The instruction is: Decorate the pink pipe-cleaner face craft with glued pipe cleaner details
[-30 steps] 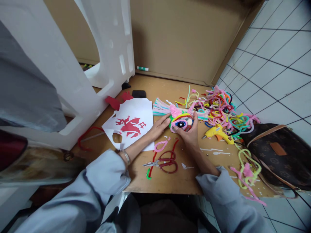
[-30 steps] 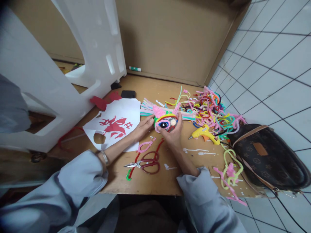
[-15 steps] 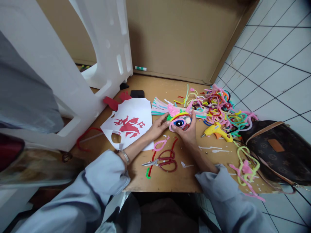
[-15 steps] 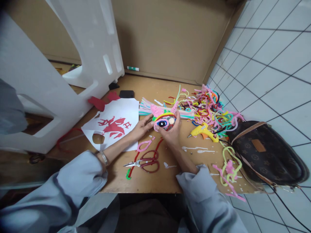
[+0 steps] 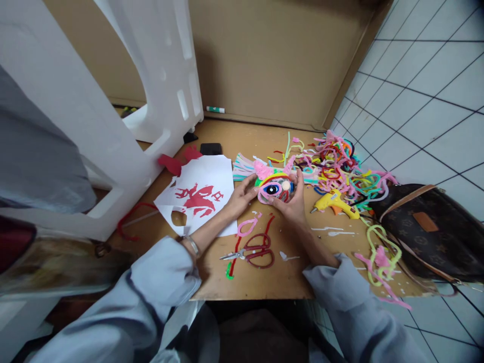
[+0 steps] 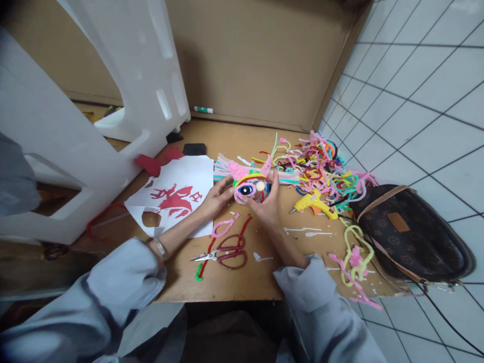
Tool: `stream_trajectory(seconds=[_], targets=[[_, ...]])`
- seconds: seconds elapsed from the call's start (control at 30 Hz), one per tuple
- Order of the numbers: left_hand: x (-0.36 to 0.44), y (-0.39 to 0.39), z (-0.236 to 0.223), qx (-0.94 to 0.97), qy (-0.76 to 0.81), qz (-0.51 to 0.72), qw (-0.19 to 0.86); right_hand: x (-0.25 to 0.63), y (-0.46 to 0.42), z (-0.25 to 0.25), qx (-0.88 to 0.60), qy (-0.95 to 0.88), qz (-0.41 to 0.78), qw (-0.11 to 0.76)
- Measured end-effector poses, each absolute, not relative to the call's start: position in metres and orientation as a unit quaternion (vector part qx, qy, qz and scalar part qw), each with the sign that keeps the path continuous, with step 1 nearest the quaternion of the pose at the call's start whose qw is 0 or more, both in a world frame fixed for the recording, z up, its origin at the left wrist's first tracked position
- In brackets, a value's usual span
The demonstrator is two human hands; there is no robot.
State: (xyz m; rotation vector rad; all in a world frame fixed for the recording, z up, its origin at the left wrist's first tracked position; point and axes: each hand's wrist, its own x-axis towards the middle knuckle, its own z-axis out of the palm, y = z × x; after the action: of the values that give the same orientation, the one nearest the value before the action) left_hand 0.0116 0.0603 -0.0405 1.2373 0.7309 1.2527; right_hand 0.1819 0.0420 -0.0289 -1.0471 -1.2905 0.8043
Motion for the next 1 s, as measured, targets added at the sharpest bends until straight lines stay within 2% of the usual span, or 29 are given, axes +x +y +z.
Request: stream_trajectory(seconds=[0.27, 0.57, 0.83, 1.0], targets=[[0.010, 0.065, -0.045, 0.539, 0.328, 0.535, 0.562, 0.183, 0.041, -0.028, -0.478, -0.562, 0.318, 0.595], [0.010, 0.067, -0.049, 0.511, 0.344, 0.551, 0.563, 0.199, 0.049, -0.024, -0.467, -0.556, 0.353, 0.590], [0.007, 0.072, -0.052, 0.499, 0.360, 0.553, 0.562, 0.210, 0.055, -0.028, -0.460, -0.539, 0.452, 0.542], [0.008, 0.074, -0.049, 0.489, 0.350, 0.546, 0.584, 0.205, 0.055, -0.031, -0.465, -0.530, 0.437, 0.558]])
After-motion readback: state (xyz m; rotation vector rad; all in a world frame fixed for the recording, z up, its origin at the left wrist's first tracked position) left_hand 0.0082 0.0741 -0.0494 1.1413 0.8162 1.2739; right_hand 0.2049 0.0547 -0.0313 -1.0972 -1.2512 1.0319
